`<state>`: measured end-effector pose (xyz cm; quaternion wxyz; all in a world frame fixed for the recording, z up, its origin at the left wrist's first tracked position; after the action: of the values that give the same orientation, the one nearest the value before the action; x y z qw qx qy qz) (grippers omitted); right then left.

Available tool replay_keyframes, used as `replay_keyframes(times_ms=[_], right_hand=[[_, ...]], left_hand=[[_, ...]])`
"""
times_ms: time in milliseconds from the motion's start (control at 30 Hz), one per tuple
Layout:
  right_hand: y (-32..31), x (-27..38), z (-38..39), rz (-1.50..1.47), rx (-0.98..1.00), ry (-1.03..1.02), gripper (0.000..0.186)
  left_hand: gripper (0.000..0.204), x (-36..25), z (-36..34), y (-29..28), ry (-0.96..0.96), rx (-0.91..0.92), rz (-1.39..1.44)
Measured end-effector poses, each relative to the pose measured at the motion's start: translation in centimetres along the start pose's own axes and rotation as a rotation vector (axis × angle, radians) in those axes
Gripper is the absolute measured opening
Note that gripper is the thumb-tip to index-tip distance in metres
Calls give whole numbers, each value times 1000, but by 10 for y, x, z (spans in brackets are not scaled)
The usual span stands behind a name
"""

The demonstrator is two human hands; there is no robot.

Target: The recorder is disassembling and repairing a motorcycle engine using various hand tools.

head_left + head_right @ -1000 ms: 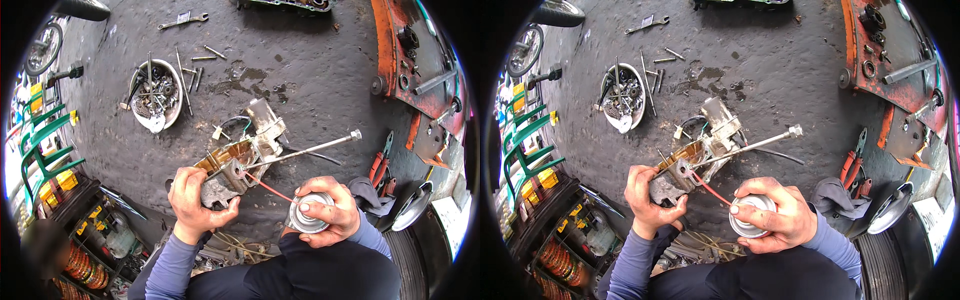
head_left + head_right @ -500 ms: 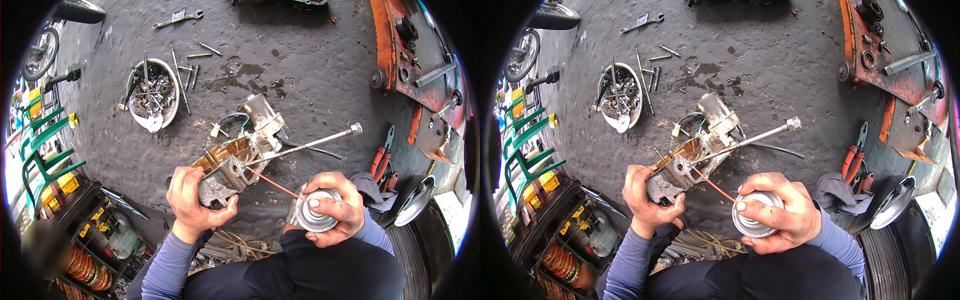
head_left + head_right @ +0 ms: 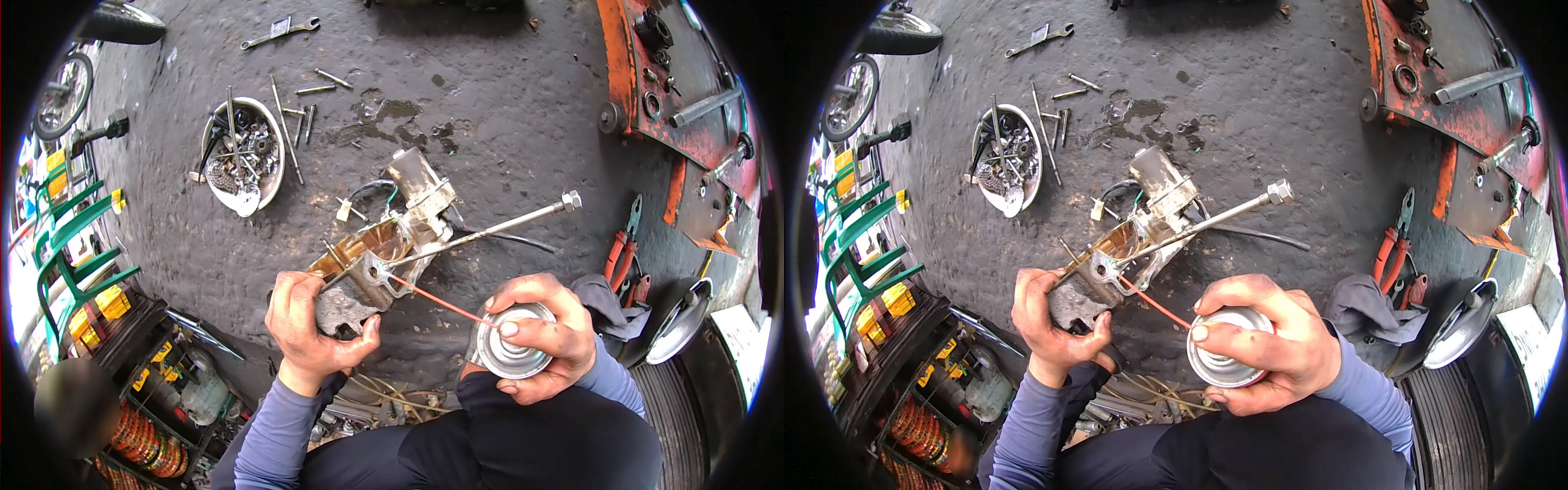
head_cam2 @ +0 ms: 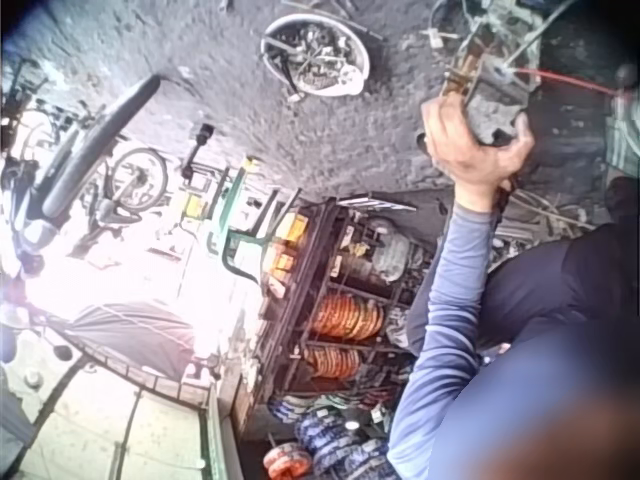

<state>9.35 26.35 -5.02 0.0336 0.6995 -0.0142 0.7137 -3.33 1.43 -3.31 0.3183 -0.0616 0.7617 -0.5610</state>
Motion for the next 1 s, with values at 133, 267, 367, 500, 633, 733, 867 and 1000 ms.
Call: replay_keyframes(times_ms=[133, 267, 367, 500, 633, 733, 867, 1000], right_hand=[[-24, 1, 25, 117, -159, -6, 67], [-66, 3, 66, 236, -481, -49, 94], [-85, -1, 71, 395, -775, -1, 88], [-107, -18, 51, 434, -938, 75, 76], [-117, -26, 48, 427, -977, 115, 80], [-121, -27, 52, 401, -1000, 167, 82], [-120, -24, 47, 447, -995, 264, 78], [-112, 3, 35, 558, -1035, 142, 72]], left_hand=[[63, 0, -1, -2, -10, 6, 16], [70, -8, -18, -6, -87, 140, 2], [78, -19, -33, -18, -126, 182, -50], [78, -31, -52, 3, -107, 314, -128], [67, -29, -50, 12, -74, 350, -242], [67, -32, -48, 12, -105, 328, -240], [66, -32, -48, 11, -103, 312, -263], [65, -31, -47, 9, -119, 295, -267]])
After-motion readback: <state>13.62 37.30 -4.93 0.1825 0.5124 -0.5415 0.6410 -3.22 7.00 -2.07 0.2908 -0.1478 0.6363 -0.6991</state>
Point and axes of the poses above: each hand's wrist, its own z-axis away from the middle knuckle, its own y-axis out of the palm, x = y × z, the point moved 4 cm from there along -z, towards the middle knuckle, and after that the axes turned 14 degrees about y, right-handed, at the moved point
